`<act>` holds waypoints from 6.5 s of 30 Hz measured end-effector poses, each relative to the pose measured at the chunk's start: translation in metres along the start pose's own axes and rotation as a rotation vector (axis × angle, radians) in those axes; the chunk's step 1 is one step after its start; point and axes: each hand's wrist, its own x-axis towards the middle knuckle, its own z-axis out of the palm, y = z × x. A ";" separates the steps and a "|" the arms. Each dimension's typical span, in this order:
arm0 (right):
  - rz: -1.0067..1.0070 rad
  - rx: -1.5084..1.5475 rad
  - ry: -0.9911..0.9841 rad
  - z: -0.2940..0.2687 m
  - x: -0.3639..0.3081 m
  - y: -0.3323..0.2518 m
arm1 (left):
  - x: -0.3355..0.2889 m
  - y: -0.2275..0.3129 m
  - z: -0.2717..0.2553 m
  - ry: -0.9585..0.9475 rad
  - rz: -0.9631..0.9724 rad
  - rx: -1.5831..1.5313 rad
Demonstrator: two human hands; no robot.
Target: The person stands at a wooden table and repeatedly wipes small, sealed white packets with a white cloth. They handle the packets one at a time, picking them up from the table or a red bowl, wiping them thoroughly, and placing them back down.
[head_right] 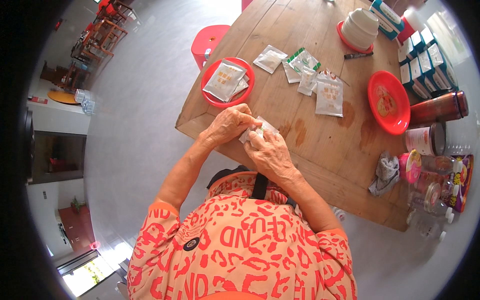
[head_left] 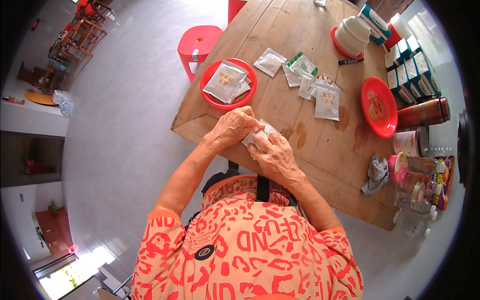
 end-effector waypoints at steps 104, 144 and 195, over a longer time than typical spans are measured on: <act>0.510 0.061 0.154 -0.012 0.001 0.049 | -0.048 0.016 0.037 0.283 -0.019 0.247; 0.266 0.378 0.088 -0.025 -0.043 0.019 | -0.097 0.019 0.079 0.415 0.464 0.352; 0.339 0.013 0.125 0.009 0.023 0.007 | -0.040 0.027 0.033 0.313 -0.714 -0.852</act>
